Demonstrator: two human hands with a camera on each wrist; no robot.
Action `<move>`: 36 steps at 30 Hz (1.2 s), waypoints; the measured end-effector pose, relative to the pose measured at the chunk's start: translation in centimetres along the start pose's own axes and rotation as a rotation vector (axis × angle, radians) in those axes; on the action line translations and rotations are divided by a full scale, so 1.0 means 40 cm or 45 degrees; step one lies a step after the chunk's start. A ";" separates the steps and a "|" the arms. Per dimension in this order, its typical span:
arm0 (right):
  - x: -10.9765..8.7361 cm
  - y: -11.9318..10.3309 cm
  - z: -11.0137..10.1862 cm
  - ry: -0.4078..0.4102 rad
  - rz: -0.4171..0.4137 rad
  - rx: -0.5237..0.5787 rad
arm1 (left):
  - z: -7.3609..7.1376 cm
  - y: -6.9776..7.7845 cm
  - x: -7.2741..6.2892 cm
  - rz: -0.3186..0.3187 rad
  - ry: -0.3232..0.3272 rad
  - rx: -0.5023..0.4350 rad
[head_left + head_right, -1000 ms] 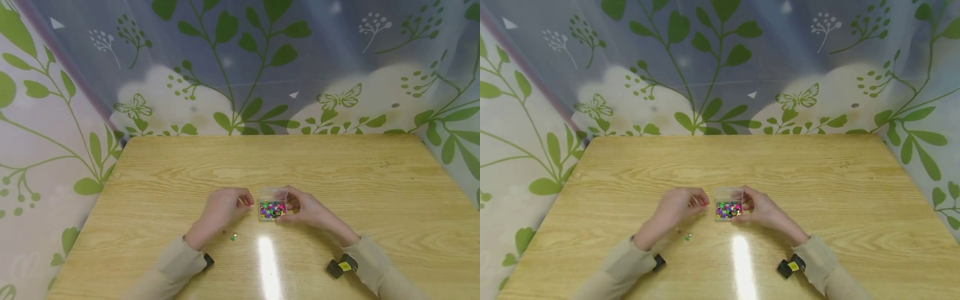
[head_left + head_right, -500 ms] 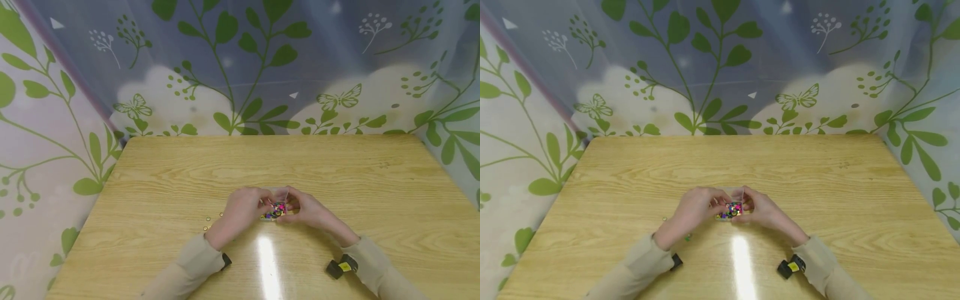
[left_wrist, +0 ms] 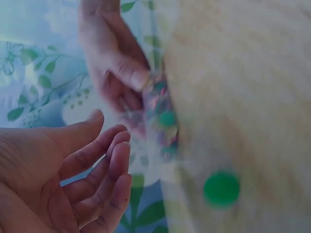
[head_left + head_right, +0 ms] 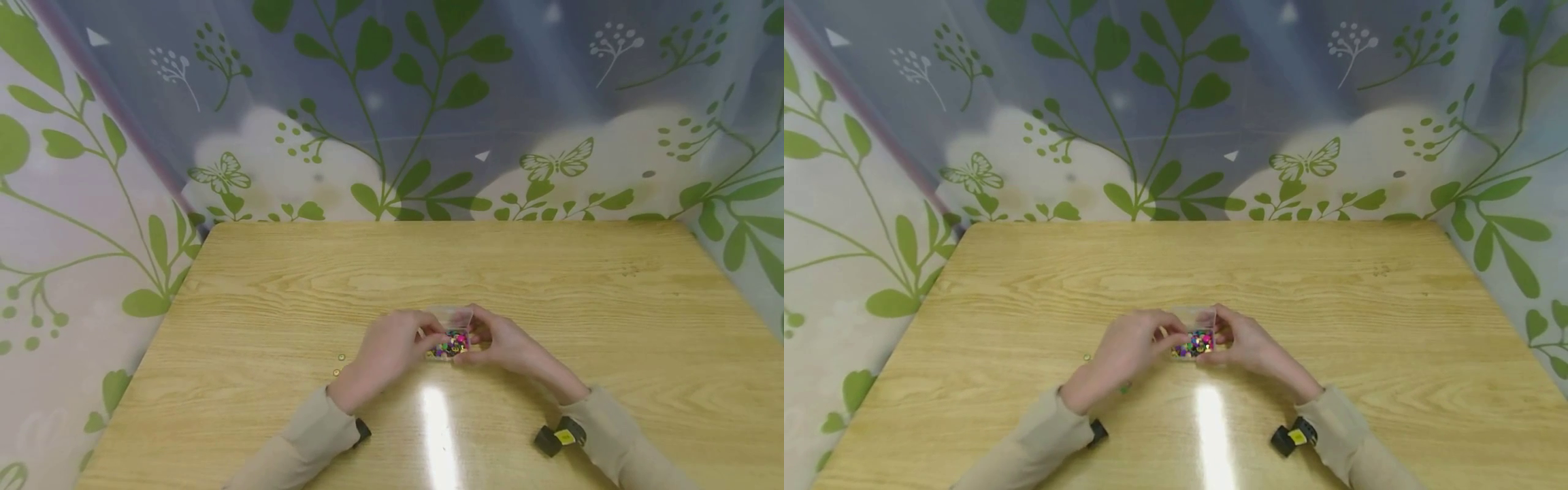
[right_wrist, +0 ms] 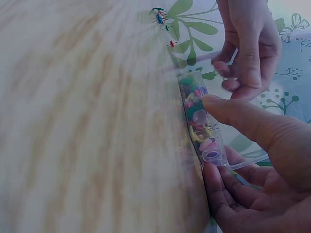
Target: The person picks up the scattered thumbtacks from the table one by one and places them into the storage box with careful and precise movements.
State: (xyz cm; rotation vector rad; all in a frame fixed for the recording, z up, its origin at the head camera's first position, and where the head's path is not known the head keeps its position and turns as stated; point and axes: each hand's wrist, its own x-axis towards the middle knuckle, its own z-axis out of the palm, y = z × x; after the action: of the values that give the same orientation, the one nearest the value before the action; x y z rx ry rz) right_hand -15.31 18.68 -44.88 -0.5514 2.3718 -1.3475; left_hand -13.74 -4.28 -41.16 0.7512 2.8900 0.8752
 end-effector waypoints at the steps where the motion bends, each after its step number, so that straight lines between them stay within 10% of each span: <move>1: 0.000 -0.001 0.000 0.002 0.001 -0.005 | -0.010 -0.004 -0.003 -0.018 0.016 -0.002; 8: 0.002 -0.001 0.003 0.026 0.020 -0.055 | -0.082 -0.083 -0.043 -0.118 0.136 0.100; 17: 0.001 -0.001 0.004 0.027 0.024 -0.066 | -0.116 -0.177 -0.102 -0.257 0.037 0.139; 26: 0.000 -0.003 0.007 0.014 0.018 -0.051 | -0.093 -0.177 -0.108 -0.305 -0.049 0.160; 36: -0.001 -0.006 0.002 0.014 0.023 -0.050 | -0.082 -0.154 -0.086 -0.206 0.076 0.154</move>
State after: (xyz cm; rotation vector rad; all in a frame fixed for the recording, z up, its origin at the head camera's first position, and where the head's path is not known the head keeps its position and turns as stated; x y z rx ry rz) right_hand -15.19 18.52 -44.69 -0.5333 2.4113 -1.3019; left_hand -13.94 -12.01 -42.02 0.4969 3.0265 0.7234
